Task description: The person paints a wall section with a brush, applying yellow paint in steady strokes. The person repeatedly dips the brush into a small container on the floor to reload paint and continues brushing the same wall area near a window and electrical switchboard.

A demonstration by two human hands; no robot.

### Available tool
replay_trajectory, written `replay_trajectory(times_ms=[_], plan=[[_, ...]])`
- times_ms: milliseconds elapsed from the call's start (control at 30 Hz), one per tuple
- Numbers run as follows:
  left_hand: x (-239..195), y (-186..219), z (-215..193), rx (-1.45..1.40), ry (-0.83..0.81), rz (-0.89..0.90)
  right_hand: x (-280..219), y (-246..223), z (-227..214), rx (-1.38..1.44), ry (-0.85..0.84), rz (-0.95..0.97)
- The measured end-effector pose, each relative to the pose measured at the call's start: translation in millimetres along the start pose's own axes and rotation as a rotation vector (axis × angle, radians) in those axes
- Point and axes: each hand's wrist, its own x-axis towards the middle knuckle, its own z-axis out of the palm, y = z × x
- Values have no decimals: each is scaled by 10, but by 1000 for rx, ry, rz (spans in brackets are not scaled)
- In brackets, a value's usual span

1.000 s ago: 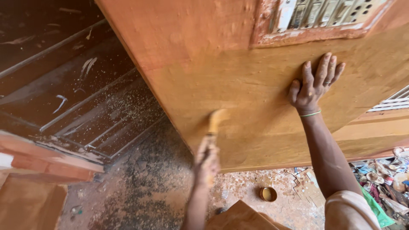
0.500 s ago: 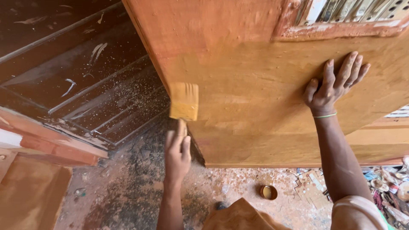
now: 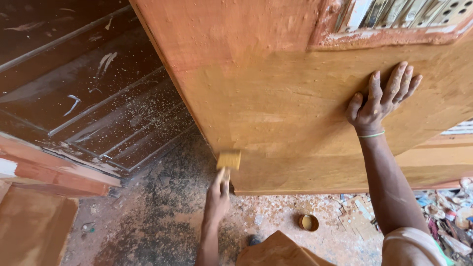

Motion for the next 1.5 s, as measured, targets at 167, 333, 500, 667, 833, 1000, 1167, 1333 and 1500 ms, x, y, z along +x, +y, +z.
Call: replay_trajectory(times_ms=[167, 333, 500, 667, 833, 1000, 1167, 1333, 1500], plan=[[-359, 829, -407, -3, 55, 419, -26, 1, -5, -2, 20, -4], [-264, 1018, -281, -285, 136, 651, -30, -10, 17, -3, 14, 4], [223, 320, 475, -244, 93, 514, -6, -9, -5, -3, 14, 3], [98, -687, 1269, -341, -22, 129, -40, -19, 14, -8, 13, 7], [-43, -677, 1297, -429, -244, -184, -47, 37, 31, -26, 10, 12], [-103, 361, 690, -616, -300, 248, -66, -19, 12, -20, -3, 16], [-397, 1268, 179, -439, -171, 788, -5, -2, 26, -27, 32, 4], [35, 1295, 447, -447, -177, 450, -61, -10, 10, -23, 10, 12], [69, 407, 1324, -471, -143, 448, -8, 11, 32, -27, 36, -3]])
